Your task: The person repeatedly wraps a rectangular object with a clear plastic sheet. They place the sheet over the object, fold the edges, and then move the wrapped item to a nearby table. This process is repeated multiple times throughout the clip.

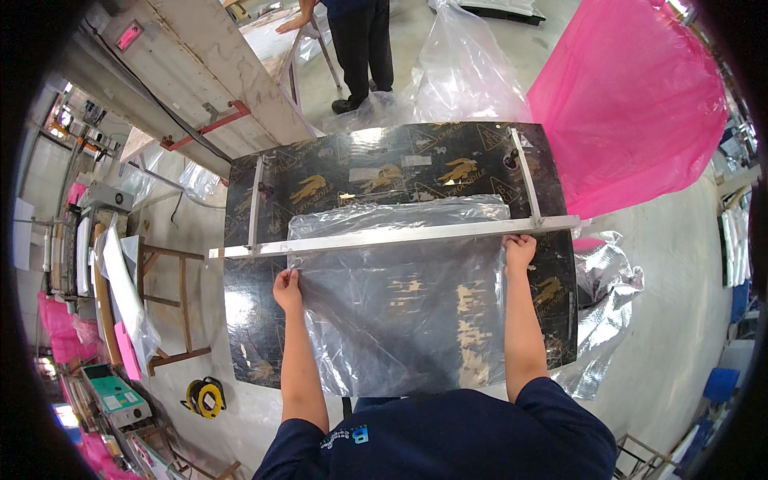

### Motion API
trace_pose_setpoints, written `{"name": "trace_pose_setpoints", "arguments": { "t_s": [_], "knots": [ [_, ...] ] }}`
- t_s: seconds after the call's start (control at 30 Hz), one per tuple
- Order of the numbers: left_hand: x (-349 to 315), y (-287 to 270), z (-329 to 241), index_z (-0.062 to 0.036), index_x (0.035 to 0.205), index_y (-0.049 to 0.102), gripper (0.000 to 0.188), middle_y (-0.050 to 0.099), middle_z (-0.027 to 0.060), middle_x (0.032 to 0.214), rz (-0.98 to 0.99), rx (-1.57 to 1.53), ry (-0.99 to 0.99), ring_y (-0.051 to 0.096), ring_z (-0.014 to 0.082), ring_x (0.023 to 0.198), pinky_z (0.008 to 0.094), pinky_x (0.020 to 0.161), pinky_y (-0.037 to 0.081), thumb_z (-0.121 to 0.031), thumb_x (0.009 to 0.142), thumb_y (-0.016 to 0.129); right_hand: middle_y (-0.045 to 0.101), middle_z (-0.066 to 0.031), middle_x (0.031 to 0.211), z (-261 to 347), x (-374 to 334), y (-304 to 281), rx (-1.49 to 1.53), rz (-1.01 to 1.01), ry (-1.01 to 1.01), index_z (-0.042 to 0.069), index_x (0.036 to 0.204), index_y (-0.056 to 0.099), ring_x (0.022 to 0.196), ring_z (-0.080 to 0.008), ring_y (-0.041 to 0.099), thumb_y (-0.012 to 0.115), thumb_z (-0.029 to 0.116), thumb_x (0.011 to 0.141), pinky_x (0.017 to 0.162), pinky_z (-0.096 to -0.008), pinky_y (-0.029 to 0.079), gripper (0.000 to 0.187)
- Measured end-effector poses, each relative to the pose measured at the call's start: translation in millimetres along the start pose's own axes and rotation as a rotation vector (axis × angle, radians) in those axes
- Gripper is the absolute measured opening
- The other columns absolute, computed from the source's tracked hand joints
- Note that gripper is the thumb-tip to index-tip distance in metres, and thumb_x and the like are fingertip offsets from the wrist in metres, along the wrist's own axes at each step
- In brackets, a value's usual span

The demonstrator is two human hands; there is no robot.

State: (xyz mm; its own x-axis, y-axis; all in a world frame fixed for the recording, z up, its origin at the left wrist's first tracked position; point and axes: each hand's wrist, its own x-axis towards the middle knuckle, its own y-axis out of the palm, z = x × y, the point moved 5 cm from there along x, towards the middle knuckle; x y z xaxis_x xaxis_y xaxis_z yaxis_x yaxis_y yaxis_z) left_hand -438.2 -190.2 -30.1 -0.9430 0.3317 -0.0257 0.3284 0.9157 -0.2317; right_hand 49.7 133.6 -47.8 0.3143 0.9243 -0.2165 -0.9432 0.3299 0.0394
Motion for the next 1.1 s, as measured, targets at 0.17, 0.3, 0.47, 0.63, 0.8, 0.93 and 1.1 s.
{"name": "trace_pose_setpoints", "arguments": {
  "t_s": [0.17,0.3,0.47,0.63,0.8,0.93,1.1],
  "knots": [
    [-7,-2,5,-0.0031,0.080,0.059,0.014,0.057,0.0007,0.066,-0.046,0.213,0.083,0.050,0.0090,0.060,0.0226,0.058,0.040,-0.014,0.074,0.065,0.055,-0.0145,0.078,37,-23,-3,-0.427,-0.097,-0.160,0.000,0.096,0.036,0.068,-0.0209,0.057,0.067,0.001,0.064,0.063,-0.0313,0.046,0.045],
    [-10,6,-24,-0.0038,0.081,0.059,0.019,0.060,0.0040,0.068,-0.062,0.379,0.109,0.053,0.0138,0.060,0.0271,0.059,0.042,-0.020,0.074,0.065,0.055,-0.0111,0.092,42,-49,-32,-0.864,-0.177,-0.082,0.005,0.107,0.045,0.087,-0.0285,0.055,0.071,0.025,0.066,0.076,-0.0437,0.042,0.052],
    [-13,-3,-15,-0.0030,0.088,0.059,0.025,0.061,0.0057,0.073,-0.015,0.371,0.128,0.057,0.0159,0.066,0.0284,0.063,0.045,-0.024,0.075,0.065,0.049,-0.0078,0.110,43,-107,-61,-1.206,-0.177,0.126,0.015,0.098,0.056,0.107,-0.0316,0.043,0.069,0.033,0.067,0.085,-0.0523,0.034,0.038],
    [-21,-19,-6,-0.0036,0.108,0.051,0.038,0.054,0.0127,0.105,0.255,-0.094,0.128,0.054,0.0188,0.094,0.0296,0.080,0.041,-0.023,0.078,0.063,0.052,-0.0051,0.108,33,-109,-71,-1.140,-0.237,0.104,0.018,0.087,0.063,0.104,-0.0305,0.047,0.067,0.031,0.069,0.085,-0.0520,0.034,0.022],
    [-102,-82,-32,-0.0087,0.100,0.055,0.039,0.049,0.0120,0.100,0.036,0.809,0.052,0.045,0.0320,0.095,0.0422,0.084,0.037,-0.028,0.069,0.069,0.059,-0.0050,0.097,27,-101,-71,-1.086,-0.294,0.181,0.017,0.078,0.066,0.095,-0.0291,0.054,0.067,0.030,0.070,0.084,-0.0500,0.035,0.015],
    [-111,-99,0,-0.0066,0.075,0.059,0.021,0.053,0.0114,0.088,0.104,0.724,0.223,0.051,0.0290,0.084,0.0393,0.074,0.040,-0.022,0.066,0.070,0.061,-0.0059,0.097,33,-101,-64,-1.109,-0.236,0.153,0.017,0.079,0.066,0.095,-0.0291,0.055,0.067,0.029,0.071,0.084,-0.0479,0.037,0.014],
    [-111,-101,-1,-0.0026,0.072,0.059,0.020,0.059,0.0081,0.063,0.196,0.672,-0.029,0.057,0.0181,0.058,0.0292,0.056,0.045,-0.019,0.067,0.069,0.063,-0.0063,0.093,29,-90,-65,-1.083,-0.161,0.175,0.017,0.078,0.067,0.093,-0.0277,0.057,0.067,0.028,0.070,0.083,-0.0468,0.037,0.013]
  ]
}}
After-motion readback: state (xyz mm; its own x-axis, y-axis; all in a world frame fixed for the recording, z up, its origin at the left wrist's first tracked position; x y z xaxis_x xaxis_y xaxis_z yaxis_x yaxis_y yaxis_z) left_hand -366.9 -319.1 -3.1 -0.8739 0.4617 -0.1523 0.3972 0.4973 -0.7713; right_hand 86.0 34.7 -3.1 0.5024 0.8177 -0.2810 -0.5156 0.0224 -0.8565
